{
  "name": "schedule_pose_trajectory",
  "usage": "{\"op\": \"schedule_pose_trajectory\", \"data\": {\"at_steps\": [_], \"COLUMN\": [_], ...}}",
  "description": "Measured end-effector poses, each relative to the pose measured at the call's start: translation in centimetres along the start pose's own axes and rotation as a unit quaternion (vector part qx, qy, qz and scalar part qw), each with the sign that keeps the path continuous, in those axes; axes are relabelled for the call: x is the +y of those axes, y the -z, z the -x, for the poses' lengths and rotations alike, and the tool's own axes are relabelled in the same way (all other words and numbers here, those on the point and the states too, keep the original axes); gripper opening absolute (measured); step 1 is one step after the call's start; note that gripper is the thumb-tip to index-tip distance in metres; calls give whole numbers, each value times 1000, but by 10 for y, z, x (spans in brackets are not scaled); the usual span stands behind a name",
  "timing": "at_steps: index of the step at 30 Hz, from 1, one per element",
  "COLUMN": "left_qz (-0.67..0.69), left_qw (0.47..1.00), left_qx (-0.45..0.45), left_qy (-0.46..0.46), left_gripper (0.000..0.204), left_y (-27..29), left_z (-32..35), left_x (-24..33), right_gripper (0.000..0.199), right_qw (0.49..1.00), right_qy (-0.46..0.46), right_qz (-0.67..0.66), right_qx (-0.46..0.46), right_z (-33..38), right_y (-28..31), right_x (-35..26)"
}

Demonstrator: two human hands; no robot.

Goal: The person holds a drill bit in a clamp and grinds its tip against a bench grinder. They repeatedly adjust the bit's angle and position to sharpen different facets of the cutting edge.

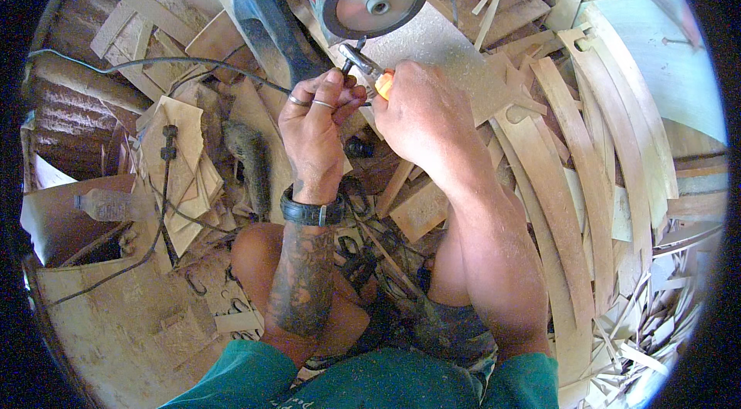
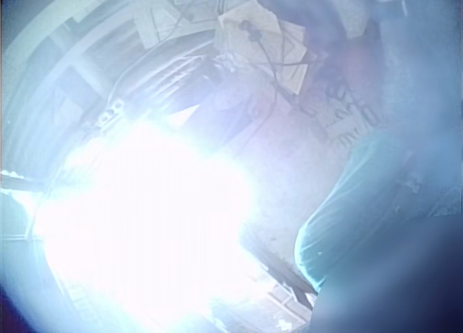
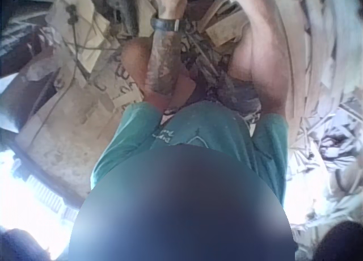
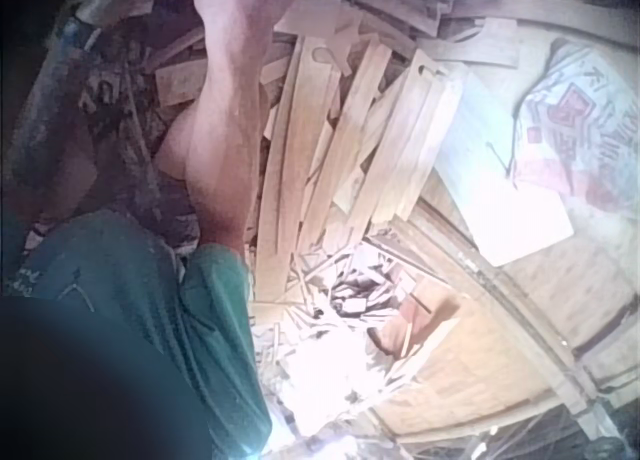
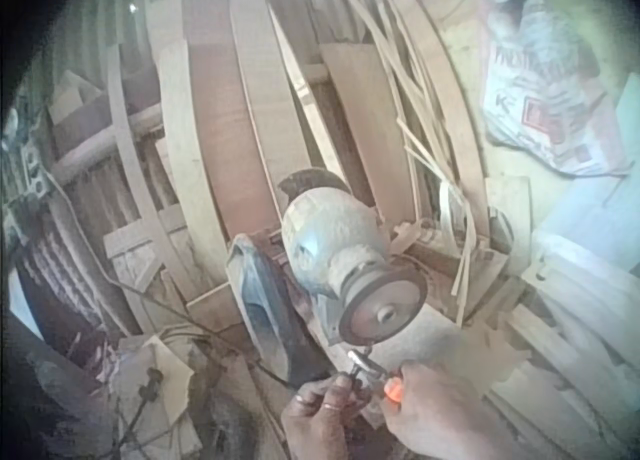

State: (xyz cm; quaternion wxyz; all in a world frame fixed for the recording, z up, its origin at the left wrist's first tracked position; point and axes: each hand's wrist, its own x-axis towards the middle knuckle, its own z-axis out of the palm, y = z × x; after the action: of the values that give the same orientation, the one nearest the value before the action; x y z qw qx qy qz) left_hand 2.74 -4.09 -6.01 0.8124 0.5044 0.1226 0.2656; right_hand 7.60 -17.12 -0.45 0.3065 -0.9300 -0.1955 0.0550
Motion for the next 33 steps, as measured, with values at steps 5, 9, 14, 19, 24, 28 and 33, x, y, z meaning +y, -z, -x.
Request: {"op": "schedule_pose_trajectory", "data": {"at_steps": [5,9,14,19,24,28,33], "left_qz": [2,1,-7,-17,-43,-46,-43], "left_qw": [1000,1000,1000,1000,998,998,998], "left_qx": [0,1,-4,-11,-18,-14,-14], "left_qy": [-6,-6,-8,-19,-32,-35,-39], "left_gripper": [12,12,13,15,16,16,16], "left_y": [0,-1,0,0,0,-1,-2], "left_z": [0,-1,-1,-1,0,0,-2], "left_x": [-1,-1,-2,-3,-3,-5,-4], "right_gripper": [26,27,27,27,27,28,28], "right_qw": [1000,1000,1000,1000,999,1000,999], "right_qy": [-6,-9,-12,-13,-28,-20,-40], "right_qz": [12,10,16,10,13,15,23], "right_qx": [13,11,6,2,-8,8,-20], "right_z": [1,2,1,0,0,0,-3], "right_y": [0,1,1,1,3,3,6], "right_x": [-2,-3,-3,-3,-3,-4,-2]}}
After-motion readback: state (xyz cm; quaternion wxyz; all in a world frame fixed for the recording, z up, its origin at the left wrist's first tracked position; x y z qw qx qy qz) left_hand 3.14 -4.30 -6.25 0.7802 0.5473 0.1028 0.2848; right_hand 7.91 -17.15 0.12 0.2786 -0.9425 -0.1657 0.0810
